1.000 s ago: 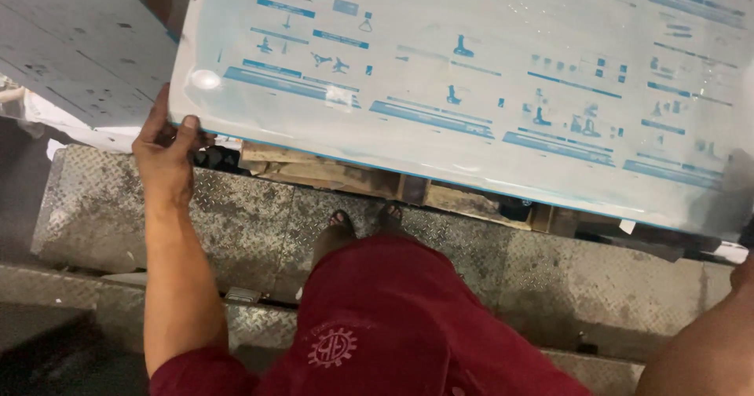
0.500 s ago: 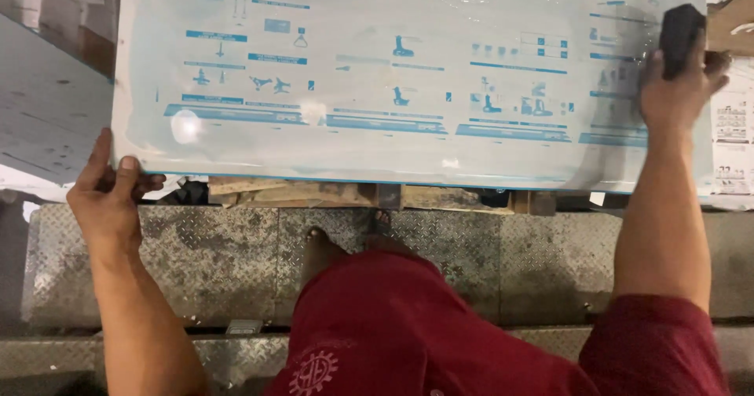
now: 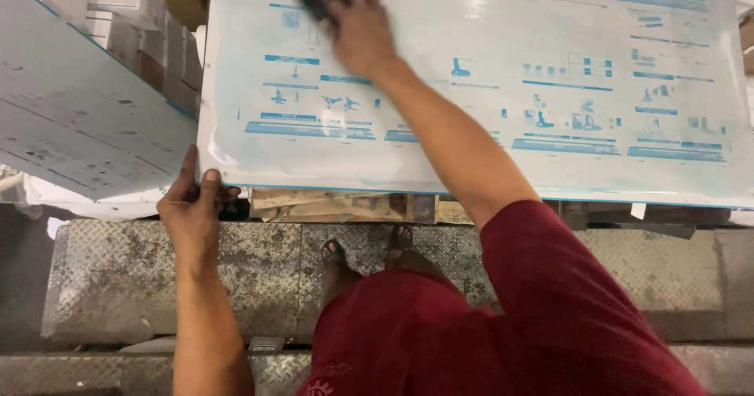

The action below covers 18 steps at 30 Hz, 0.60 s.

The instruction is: Cleaning a large metal printing plate with a sponge and cleaning liquid in a print shop.

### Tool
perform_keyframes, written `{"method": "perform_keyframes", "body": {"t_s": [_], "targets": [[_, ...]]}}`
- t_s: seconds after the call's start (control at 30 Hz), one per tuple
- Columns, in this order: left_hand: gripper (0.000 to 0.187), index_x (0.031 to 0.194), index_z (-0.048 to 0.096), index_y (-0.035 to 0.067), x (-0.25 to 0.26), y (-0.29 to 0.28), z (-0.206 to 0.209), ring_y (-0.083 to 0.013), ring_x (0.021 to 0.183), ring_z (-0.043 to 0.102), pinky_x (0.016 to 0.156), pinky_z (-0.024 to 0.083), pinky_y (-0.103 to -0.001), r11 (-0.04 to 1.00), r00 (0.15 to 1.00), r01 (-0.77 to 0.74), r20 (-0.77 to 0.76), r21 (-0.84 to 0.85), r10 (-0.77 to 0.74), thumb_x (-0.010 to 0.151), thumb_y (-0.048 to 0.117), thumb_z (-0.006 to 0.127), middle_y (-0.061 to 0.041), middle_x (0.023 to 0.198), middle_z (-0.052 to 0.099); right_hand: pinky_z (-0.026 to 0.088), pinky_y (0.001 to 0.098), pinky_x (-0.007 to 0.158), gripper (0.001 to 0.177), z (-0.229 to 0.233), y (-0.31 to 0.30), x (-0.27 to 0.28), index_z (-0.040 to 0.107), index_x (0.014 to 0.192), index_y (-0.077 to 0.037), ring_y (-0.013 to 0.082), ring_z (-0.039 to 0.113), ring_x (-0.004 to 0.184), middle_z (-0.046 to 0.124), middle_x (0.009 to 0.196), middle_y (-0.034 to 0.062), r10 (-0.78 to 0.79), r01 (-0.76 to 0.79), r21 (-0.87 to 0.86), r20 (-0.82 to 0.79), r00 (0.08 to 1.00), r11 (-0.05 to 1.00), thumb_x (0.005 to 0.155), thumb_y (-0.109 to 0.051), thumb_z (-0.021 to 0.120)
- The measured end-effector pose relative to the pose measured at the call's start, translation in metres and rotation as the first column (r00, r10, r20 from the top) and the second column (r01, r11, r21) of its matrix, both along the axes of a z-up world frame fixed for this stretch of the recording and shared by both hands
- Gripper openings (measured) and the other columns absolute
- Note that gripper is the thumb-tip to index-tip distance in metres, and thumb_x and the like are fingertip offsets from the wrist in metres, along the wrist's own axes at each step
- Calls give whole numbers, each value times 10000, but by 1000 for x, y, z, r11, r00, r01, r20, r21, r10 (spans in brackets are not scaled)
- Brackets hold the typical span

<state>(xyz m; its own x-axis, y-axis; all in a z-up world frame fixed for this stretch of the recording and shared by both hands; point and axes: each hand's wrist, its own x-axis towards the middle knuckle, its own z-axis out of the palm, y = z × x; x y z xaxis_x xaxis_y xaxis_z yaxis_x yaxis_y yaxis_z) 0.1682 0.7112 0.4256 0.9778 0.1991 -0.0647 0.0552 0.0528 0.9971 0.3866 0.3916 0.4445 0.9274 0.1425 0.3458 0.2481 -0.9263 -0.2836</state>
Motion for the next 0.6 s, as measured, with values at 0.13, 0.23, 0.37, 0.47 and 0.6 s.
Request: {"method": "perform_keyframes", "body": {"t_s": [0.13,0.23,0.37,0.47,0.6], "targets": [[545,1541,488,-41,0,-6,-2,-150,741,694,700,591,-290,998,1000,-23,6,-62,23,1048,93,679,-122,996,751,316,561,1144,508,25,9,-72,563,1460,-199,401,391,1340,449,1504,160,372,-381,-47,-136,918,923,978,-320,666],[539,1539,495,-24,-1,-8,-8,-141,712,689,694,608,-297,994,999,-53,1,-98,54,1051,113,677,-111,948,744,280,535,1236,586,35,-81,-106,534,1523,-297,349,363,1449,414,1594,123,379,-418,-313,-178,908,853,955,-235,661],[521,1541,506,-24,-2,-8,-3,-144,719,694,715,626,-309,995,998,-38,47,-95,43,1062,105,665,-119,966,740,321,530,1197,519,36,-257,-150,558,1558,-218,435,365,1402,408,1580,193,-176,137,-321,-96,980,937,1047,-257,638],[506,1532,505,-37,0,-7,3,-152,741,707,731,632,-313,996,998,-7,61,-88,12,1065,93,650,-122,1036,755,356,577,1094,504,8,-346,-182,589,1538,-134,494,380,1327,417,1514,270,-521,491,-304,-23,853,816,1047,-244,616],[495,1526,492,-65,1,-1,-2,-168,773,714,726,620,-321,995,996,31,90,-91,-23,1077,80,640,-141,1092,750,357,619,1000,428,-59,-342,-144,661,1358,-62,522,394,1218,500,1337,342,-684,692,-68,112,721,719,1003,-299,631]]}}
